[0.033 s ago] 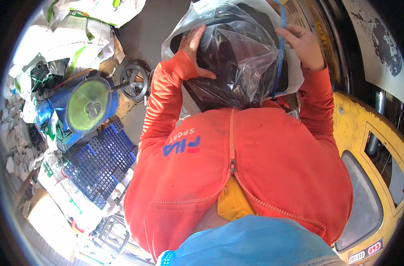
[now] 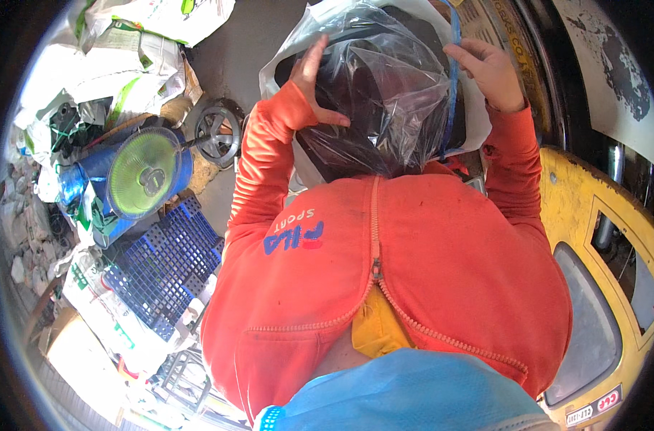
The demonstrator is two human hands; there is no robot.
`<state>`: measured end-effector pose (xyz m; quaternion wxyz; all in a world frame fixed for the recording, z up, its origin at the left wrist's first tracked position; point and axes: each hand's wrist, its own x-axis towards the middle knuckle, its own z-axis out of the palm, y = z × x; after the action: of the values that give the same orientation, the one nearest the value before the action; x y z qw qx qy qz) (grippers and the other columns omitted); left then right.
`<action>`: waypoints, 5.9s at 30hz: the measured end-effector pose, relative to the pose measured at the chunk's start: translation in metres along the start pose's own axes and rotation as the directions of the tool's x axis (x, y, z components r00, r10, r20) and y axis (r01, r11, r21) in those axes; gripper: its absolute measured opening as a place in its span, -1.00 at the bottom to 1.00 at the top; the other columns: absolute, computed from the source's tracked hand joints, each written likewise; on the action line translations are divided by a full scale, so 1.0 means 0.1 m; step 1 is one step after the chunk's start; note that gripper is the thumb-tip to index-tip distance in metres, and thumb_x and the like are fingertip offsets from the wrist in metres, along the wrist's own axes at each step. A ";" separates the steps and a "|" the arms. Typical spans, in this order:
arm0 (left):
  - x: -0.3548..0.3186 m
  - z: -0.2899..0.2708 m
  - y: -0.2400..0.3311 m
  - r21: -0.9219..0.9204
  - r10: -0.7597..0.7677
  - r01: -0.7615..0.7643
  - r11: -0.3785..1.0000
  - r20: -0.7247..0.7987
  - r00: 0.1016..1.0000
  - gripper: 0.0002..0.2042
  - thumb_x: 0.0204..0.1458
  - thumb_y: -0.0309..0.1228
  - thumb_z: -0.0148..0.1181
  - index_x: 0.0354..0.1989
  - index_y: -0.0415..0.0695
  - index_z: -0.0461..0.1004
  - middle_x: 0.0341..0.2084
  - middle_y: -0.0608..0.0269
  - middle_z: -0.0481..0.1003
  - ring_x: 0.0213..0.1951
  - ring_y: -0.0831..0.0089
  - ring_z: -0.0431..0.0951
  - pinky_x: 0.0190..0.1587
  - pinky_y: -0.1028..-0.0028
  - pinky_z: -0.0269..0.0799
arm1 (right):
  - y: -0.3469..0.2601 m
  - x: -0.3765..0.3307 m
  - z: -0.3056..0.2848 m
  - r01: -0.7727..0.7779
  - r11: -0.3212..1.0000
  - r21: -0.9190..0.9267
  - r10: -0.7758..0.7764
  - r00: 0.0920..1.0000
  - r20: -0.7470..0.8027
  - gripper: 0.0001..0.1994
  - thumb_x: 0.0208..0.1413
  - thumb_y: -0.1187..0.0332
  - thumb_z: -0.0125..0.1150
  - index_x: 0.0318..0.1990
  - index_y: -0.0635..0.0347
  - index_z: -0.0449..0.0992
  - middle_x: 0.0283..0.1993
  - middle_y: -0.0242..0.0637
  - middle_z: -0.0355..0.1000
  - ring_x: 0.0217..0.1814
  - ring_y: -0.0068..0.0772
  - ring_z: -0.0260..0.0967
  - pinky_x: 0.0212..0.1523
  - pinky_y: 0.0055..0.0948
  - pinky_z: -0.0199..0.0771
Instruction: The person places a dark rectangular object into a clear plastic bag, then into a larger white sack. They repeatedly adjust and tie the sack using a blue plastic tie, securing the contents. The person briefly opens a yellow vehicle door before returning to the sack.
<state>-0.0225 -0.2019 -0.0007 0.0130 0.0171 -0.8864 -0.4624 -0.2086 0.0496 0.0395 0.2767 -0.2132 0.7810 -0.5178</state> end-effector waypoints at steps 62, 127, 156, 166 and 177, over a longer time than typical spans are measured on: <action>0.49 0.11 1.00 0.491 0.354 -0.418 0.764 0.222 0.908 -0.67 -0.36 -0.29 0.14 -0.29 0.00 0.47 -0.50 0.27 0.46 -0.25 0.30 0.43 0.17 0.02 -0.10 | 0.41 3.03 0.89 0.241 0.708 -0.664 0.094 0.899 0.427 -0.67 -0.05 0.08 0.06 -0.51 0.18 0.54 -0.45 -0.17 0.46 -0.44 -0.31 0.41 -0.40 -0.34 0.35; 0.45 0.22 0.93 -0.063 0.341 -0.350 0.935 -0.121 0.932 -0.93 -0.12 -0.51 0.06 -0.43 -0.20 0.42 -0.54 0.16 0.41 -0.44 0.23 0.43 -0.38 0.40 0.37 | -1.03 -0.27 0.31 -0.124 0.701 0.702 -0.185 0.920 0.347 -0.85 0.15 0.38 -0.17 -0.48 0.10 0.20 -0.64 -0.56 -0.10 -0.60 -0.69 -0.21 -0.48 -0.60 -0.05; 0.02 0.62 1.20 -0.205 0.415 -0.427 0.880 -0.101 0.904 -0.97 -0.15 -0.56 0.04 -0.49 -0.21 0.36 -0.57 0.15 0.31 -0.47 0.16 0.32 -0.42 0.32 0.24 | -0.78 -0.97 0.18 -0.269 0.562 0.782 -0.047 0.934 0.355 -0.84 0.14 0.33 -0.04 -0.45 0.15 0.26 -0.66 -0.53 0.00 -0.62 -0.65 -0.12 -0.46 -0.59 0.04; -0.04 0.58 1.19 -0.253 0.331 -0.349 0.902 -0.114 0.937 -0.95 -0.08 -0.52 0.05 -0.52 -0.21 0.39 -0.59 0.15 0.34 -0.47 0.20 0.35 -0.42 0.38 0.26 | -0.80 -0.78 -0.02 -0.214 0.430 0.877 0.011 0.973 0.232 -0.81 0.14 0.27 -0.09 -0.46 0.14 0.27 -0.68 -0.57 -0.09 -0.67 -0.64 -0.15 -0.50 -0.58 0.02; 0.28 -0.12 1.09 -0.461 0.136 -0.223 0.859 -0.213 0.967 -0.88 0.02 -0.46 0.03 -0.46 -0.22 0.46 -0.57 0.28 0.44 -0.45 0.53 0.41 -0.33 0.52 0.33 | -1.08 0.79 -2.29 0.669 0.661 0.340 -0.215 0.603 -0.769 -0.74 0.08 0.25 -0.12 -0.20 0.22 0.36 -0.31 -0.31 0.33 -0.27 -0.32 0.27 -0.26 -0.50 0.28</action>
<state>-0.0525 -0.1500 0.0959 0.1369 -0.0295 -0.7367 -0.6615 -0.4130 0.1189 0.1938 -0.1181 -0.1110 0.5334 -0.8302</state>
